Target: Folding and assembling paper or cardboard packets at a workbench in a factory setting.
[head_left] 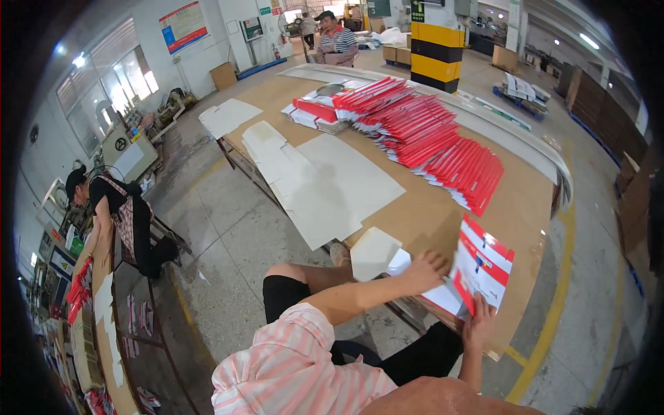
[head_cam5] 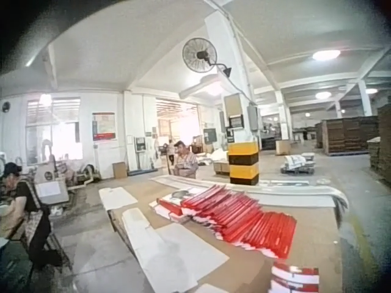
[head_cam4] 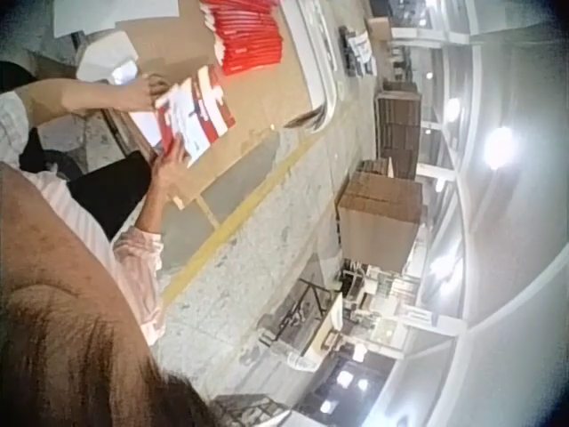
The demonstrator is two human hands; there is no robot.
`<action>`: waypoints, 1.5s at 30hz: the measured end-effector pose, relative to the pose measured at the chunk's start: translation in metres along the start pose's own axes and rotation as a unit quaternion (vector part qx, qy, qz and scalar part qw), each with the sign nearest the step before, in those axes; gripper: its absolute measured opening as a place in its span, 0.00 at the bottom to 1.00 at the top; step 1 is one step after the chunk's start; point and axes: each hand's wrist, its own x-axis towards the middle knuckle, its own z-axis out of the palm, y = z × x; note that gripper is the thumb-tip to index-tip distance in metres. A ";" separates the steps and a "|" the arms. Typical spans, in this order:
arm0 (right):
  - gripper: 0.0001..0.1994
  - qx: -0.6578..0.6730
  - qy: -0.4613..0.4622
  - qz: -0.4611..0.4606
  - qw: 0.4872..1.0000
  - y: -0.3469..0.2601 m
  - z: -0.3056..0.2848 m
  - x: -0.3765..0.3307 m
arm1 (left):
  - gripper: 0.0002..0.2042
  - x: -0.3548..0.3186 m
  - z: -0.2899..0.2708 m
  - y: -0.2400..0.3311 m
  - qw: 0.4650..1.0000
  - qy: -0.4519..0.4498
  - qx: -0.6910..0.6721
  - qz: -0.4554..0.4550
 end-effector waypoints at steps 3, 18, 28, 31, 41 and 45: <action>0.30 -0.051 -0.020 -0.001 0.998 0.003 0.002 0.003 | 0.22 -0.030 -0.012 -0.025 0.991 -0.005 0.033 -0.128; 0.33 -0.116 -0.050 0.018 0.992 0.005 -0.006 -0.013 | 0.15 -0.065 -0.058 -0.047 0.987 -0.073 -0.143 -0.018; 0.32 -0.088 -0.042 -0.001 0.995 0.007 -0.007 -0.013 | 0.13 -0.052 -0.073 -0.139 0.976 -0.182 -0.059 -0.107; 0.31 -0.072 -0.081 0.013 0.994 -0.010 -0.004 0.005 | 0.12 -0.073 -0.054 -0.135 0.966 -0.202 0.063 -0.146; 0.29 -0.041 -0.024 0.059 0.997 0.007 -0.011 -0.012 | 0.18 -0.064 -0.058 -0.051 0.452 0.240 -0.587 -0.628; 0.25 -0.065 -0.082 0.057 0.993 0.011 -0.016 -0.012 | 0.12 -0.050 -0.068 -0.044 0.763 0.066 -0.331 -0.551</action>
